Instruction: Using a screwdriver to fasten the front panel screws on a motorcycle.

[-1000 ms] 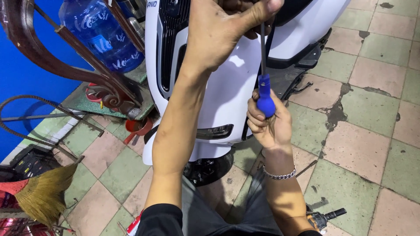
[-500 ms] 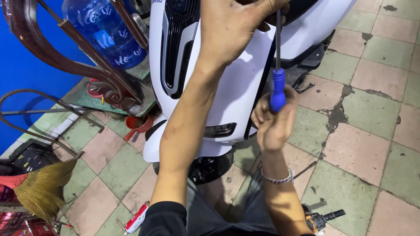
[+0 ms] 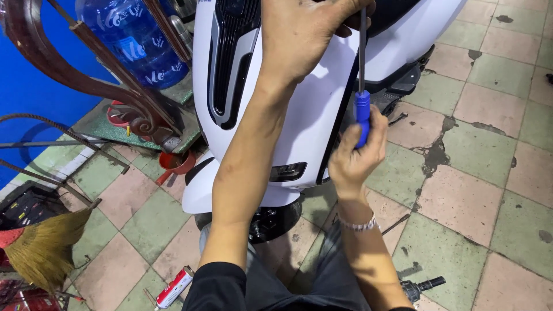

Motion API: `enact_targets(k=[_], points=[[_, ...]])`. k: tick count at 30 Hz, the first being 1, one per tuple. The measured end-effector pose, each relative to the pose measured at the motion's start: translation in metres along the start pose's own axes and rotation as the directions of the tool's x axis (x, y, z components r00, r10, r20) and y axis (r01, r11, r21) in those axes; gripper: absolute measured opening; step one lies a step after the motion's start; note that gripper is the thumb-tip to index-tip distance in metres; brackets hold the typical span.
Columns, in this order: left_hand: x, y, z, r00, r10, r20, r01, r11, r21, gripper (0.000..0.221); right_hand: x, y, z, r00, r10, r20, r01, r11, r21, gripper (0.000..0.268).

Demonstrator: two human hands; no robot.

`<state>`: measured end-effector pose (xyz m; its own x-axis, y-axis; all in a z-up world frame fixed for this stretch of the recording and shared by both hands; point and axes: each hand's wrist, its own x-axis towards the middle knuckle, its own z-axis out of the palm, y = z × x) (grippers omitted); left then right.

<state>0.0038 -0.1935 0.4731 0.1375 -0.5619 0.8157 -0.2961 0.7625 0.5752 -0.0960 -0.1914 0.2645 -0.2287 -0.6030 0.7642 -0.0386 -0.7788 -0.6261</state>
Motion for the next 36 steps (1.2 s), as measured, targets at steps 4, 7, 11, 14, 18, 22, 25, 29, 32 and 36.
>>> enact_targets(k=[4,7,11,14,18,22,25,29,32,36], points=[[0.001,0.003,-0.004,1.0,0.002,-0.008,-0.002,0.999,0.032,0.018,0.014,0.0,-0.002,0.992,0.102,0.078,-0.117,0.971,0.21,0.039],[0.004,-0.002,-0.004,1.0,-0.012,0.004,0.011,0.999,0.033,0.02,0.025,0.003,-0.013,0.872,0.299,0.387,-0.489,0.529,0.693,0.038],[0.004,-0.011,-0.005,0.998,-0.06,-0.03,0.062,0.997,0.039,0.021,0.027,0.009,-0.011,0.834,0.317,0.452,-0.552,0.488,0.677,0.037],[0.001,0.003,-0.003,1.0,0.009,-0.012,-0.009,0.999,0.046,0.021,0.034,-0.031,-0.004,0.97,0.154,0.186,-0.189,0.963,0.19,0.042],[0.003,-0.002,-0.007,0.999,-0.011,-0.03,0.013,0.999,0.048,0.018,0.038,-0.019,0.004,0.983,0.067,0.168,-0.112,0.955,0.275,0.045],[0.002,-0.002,-0.006,1.0,0.024,-0.004,-0.024,0.996,0.086,0.019,0.044,-0.002,0.0,0.91,0.174,0.376,-0.39,0.668,0.634,0.046],[0.002,-0.004,-0.007,0.998,0.056,-0.008,-0.054,0.99,0.132,0.019,0.05,0.007,0.001,0.862,0.142,0.488,-0.494,0.455,0.741,0.048],[-0.002,-0.007,-0.009,0.995,0.101,0.003,-0.1,0.972,0.213,0.019,0.044,0.0,-0.018,0.768,0.181,0.614,-0.597,0.548,0.586,0.045],[-0.018,0.008,-0.01,0.989,-0.005,0.149,-0.016,0.99,0.138,0.026,0.017,0.025,-0.035,0.707,0.131,0.695,-0.605,0.62,0.499,0.042],[-0.04,0.002,-0.02,0.961,-0.127,0.246,0.092,0.985,0.148,0.026,-0.008,0.018,-0.043,0.7,0.127,0.703,-0.63,0.573,0.524,0.027]])
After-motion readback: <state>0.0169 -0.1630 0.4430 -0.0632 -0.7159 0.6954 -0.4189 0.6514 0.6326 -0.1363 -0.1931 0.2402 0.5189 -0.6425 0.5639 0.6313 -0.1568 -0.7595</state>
